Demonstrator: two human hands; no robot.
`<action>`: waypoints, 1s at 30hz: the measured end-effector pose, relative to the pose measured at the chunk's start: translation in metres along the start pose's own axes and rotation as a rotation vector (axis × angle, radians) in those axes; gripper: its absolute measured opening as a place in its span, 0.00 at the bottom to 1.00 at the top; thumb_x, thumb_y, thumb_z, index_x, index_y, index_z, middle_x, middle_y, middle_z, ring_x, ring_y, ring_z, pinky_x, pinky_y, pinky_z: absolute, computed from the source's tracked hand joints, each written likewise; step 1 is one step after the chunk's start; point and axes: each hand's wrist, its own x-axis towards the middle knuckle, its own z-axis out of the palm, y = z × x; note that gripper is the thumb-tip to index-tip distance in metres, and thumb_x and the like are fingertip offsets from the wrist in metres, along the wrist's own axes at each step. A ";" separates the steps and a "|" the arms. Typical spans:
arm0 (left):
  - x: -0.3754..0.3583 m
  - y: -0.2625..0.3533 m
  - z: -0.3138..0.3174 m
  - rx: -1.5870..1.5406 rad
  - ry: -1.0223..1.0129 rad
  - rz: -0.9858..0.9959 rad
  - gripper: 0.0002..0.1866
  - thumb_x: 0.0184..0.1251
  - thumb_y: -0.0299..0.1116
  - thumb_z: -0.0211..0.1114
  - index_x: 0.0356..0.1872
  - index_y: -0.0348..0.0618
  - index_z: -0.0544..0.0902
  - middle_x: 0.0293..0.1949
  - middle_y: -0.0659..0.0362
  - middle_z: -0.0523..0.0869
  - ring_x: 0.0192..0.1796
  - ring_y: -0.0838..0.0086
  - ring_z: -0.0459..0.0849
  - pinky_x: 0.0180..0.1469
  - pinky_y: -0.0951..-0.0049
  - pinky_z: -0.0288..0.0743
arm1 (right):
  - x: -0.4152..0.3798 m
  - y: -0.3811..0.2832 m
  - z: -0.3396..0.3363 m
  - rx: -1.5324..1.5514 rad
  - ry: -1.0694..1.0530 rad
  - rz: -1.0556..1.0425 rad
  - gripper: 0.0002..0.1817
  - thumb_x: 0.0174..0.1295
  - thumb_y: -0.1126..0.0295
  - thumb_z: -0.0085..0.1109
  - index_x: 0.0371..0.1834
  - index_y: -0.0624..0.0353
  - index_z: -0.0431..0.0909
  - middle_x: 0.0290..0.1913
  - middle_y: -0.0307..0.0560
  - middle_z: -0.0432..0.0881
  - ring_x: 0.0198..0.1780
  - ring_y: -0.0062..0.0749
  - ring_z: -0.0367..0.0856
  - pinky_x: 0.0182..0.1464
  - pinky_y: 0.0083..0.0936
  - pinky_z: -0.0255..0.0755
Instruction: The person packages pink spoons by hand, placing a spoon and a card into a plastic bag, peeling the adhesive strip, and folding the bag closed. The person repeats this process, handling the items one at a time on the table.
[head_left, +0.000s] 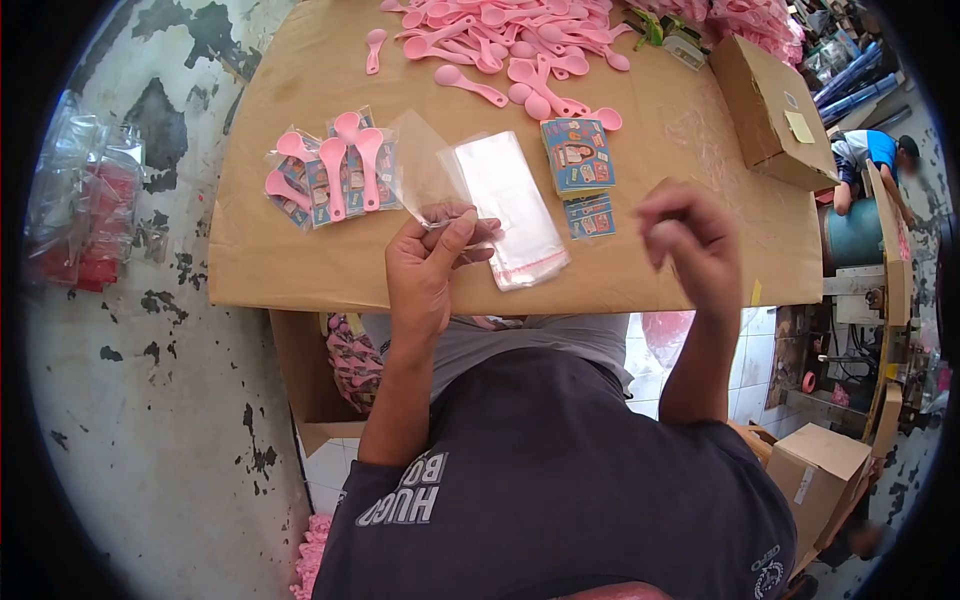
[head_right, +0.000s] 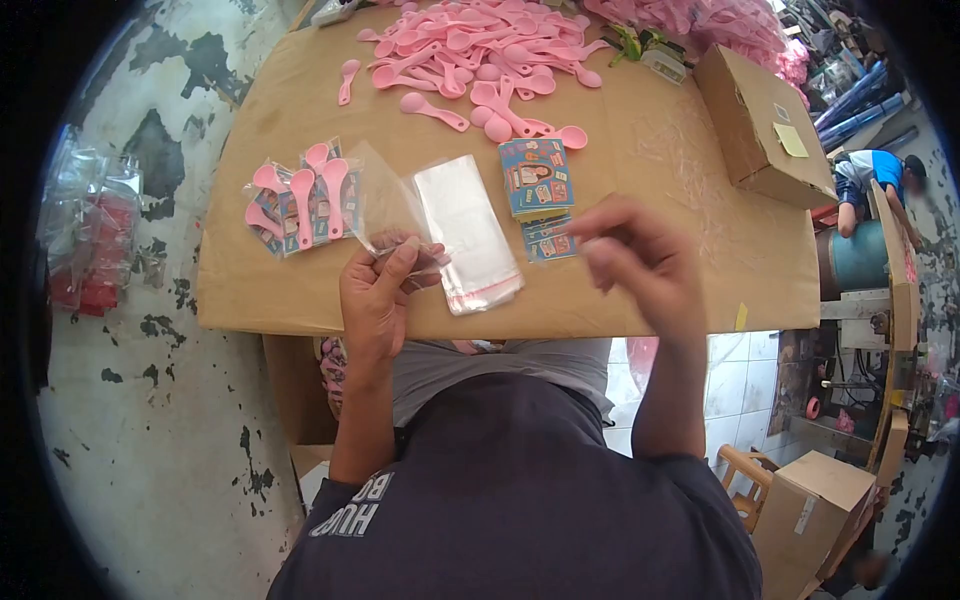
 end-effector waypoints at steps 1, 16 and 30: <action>0.000 0.000 0.000 -0.002 -0.005 0.001 0.13 0.75 0.31 0.68 0.54 0.34 0.82 0.46 0.45 0.91 0.48 0.61 0.92 0.47 0.69 0.88 | 0.003 0.002 -0.023 0.164 -0.036 -0.011 0.13 0.67 0.75 0.66 0.53 0.67 0.81 0.47 0.43 0.83 0.45 0.23 0.84 0.40 0.22 0.77; 0.001 -0.001 0.003 0.035 -0.014 0.017 0.13 0.76 0.30 0.66 0.54 0.34 0.80 0.48 0.44 0.91 0.50 0.60 0.92 0.50 0.67 0.87 | 0.052 0.052 0.012 -0.925 0.426 0.256 0.25 0.63 0.48 0.73 0.37 0.61 0.80 0.32 0.44 0.80 0.33 0.33 0.79 0.37 0.33 0.73; 0.001 0.002 0.006 -0.099 0.044 0.039 0.12 0.78 0.31 0.65 0.55 0.37 0.80 0.52 0.44 0.89 0.52 0.61 0.91 0.53 0.68 0.87 | 0.032 0.038 0.027 -0.518 0.506 -0.003 0.12 0.71 0.67 0.66 0.47 0.66 0.83 0.30 0.38 0.83 0.29 0.16 0.74 0.32 0.19 0.69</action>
